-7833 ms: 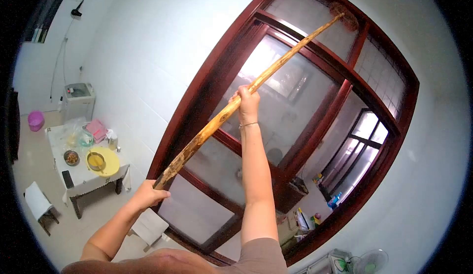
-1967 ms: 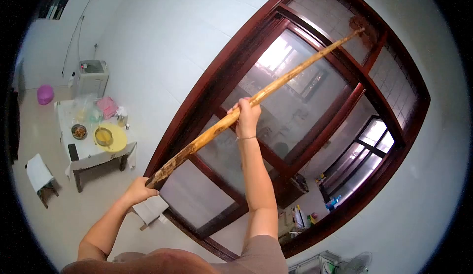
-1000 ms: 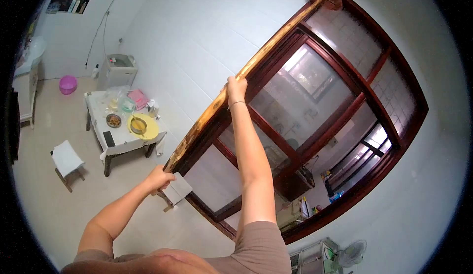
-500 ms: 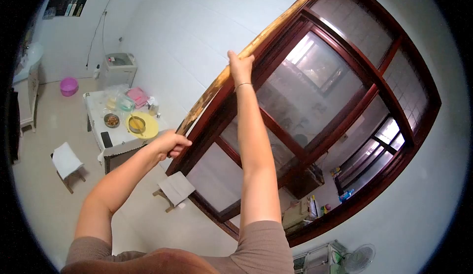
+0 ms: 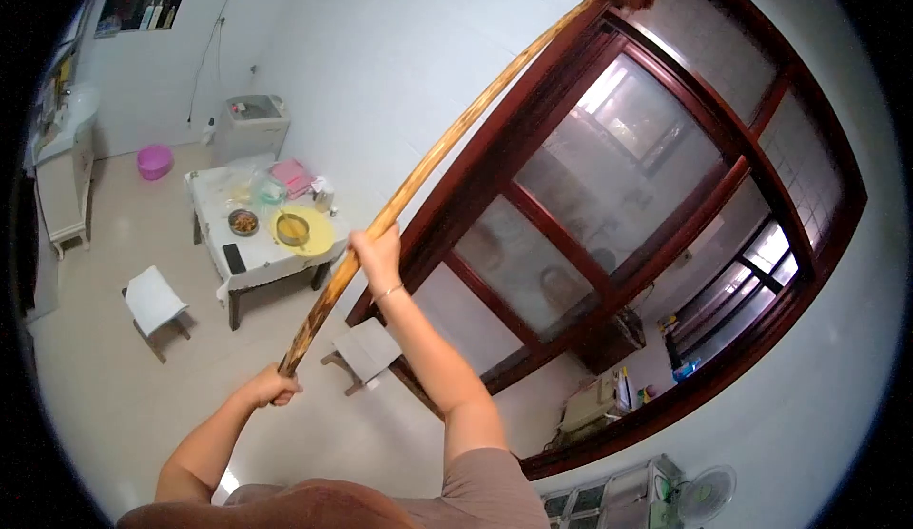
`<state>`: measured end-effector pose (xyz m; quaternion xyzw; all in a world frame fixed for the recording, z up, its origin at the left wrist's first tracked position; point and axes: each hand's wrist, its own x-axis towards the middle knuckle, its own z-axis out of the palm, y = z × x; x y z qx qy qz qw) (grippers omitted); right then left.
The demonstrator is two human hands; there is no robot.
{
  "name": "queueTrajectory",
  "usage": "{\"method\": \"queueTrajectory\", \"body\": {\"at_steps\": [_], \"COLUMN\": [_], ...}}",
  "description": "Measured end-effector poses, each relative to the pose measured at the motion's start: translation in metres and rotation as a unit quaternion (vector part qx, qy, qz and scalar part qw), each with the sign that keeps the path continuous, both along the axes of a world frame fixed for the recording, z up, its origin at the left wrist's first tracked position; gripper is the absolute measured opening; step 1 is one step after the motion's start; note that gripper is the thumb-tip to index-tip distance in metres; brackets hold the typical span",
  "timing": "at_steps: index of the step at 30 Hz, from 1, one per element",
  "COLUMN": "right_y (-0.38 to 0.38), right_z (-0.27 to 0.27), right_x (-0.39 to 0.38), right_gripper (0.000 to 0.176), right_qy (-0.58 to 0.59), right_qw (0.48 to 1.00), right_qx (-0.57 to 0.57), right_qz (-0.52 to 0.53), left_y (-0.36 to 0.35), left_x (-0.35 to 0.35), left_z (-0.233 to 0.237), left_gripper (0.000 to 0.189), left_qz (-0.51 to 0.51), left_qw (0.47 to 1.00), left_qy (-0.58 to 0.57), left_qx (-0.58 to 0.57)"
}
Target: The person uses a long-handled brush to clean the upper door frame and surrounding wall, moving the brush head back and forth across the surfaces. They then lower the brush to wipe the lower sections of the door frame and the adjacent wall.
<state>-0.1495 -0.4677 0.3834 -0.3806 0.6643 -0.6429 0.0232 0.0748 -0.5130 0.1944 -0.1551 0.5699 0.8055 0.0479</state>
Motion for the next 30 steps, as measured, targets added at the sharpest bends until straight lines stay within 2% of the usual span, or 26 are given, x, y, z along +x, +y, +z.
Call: {"method": "queueTrajectory", "body": {"at_steps": [1,2,3,4,5,6,8,10,14,16,18,20,25,26,27,28,30], "right_y": [0.004,0.004,0.006,0.009,0.01,0.01,0.014,0.021,0.025,0.028,0.028,0.034,0.044,0.044,0.05,0.055,0.057], "right_z": [-0.011,-0.017,-0.051,-0.061,-0.064,-0.096,-0.117,-0.147,-0.18,-0.194,-0.204,-0.217,-0.24,-0.248,-0.253,-0.259,-0.262], "right_x": [0.029,0.025,0.055,0.08,0.087,0.118,0.137,0.189,0.244,0.279,0.3,0.332,0.366,0.378,0.38,0.385,0.385], "right_gripper": [0.038,0.04,0.043,0.032,0.034,0.034,0.035,0.059,0.057,0.051,0.047,0.044,0.04,0.039,0.039,0.039,0.039], "right_qy": [-0.049,-0.046,-0.063,-0.074,-0.089,-0.112,-0.129,-0.163,-0.232,-0.309,-0.325,-0.397,-0.469,-0.497,-0.497,-0.501,-0.501], "right_qw": [0.998,0.998,0.997,0.996,0.996,0.993,0.99,0.981,0.967,0.946,0.941,0.912,0.871,0.853,0.854,0.85,0.849], "right_qx": [-0.018,0.02,0.015,0.049,0.012,0.022,0.049,0.069,0.062,0.043,0.05,0.027,0.066,0.074,0.074,0.097,0.117], "right_qz": [0.044,0.025,0.039,0.004,0.021,0.022,0.043,0.083,0.086,0.085,0.078,0.098,0.13,0.139,0.139,0.131,0.124], "left_y": [0.004,0.011,0.009,0.006,0.009,0.012,0.024,0.027,0.036,0.042,0.042,0.047,0.051,0.055,0.065,0.067,0.08], "left_x": [0.031,0.043,0.074,0.094,0.101,0.138,0.182,0.235,0.292,0.332,0.36,0.402,0.44,0.461,0.477,0.489,0.484], "left_z": [-0.013,-0.025,-0.038,-0.055,-0.072,-0.081,-0.091,-0.099,-0.131,-0.129,-0.153,-0.176,-0.138,-0.176,-0.242,-0.277,-0.249], "left_gripper": [0.023,0.023,0.023,0.023,0.022,0.022,0.021,0.019,0.019,0.019,0.02,0.021,0.042,0.042,0.044,0.047,0.047], "left_qz": [-0.002,0.005,0.014,0.013,0.01,0.02,0.029,0.046,0.057,0.057,0.063,0.099,0.107,0.11,0.139,0.169,0.148], "left_qw": [1.0,0.999,0.997,0.997,0.998,0.996,0.993,0.985,0.98,0.976,0.97,0.961,0.933,0.93,0.916,0.898,0.928], "left_qy": [-0.023,-0.032,-0.05,-0.055,-0.057,-0.084,-0.107,-0.161,-0.188,-0.203,-0.234,-0.208,-0.292,-0.297,-0.314,-0.333,-0.285], "left_qx": [-0.016,-0.033,-0.056,-0.048,-0.037,-0.036,-0.032,-0.039,-0.034,-0.052,-0.033,-0.151,-0.182,-0.185,-0.209,-0.234,-0.188]}}
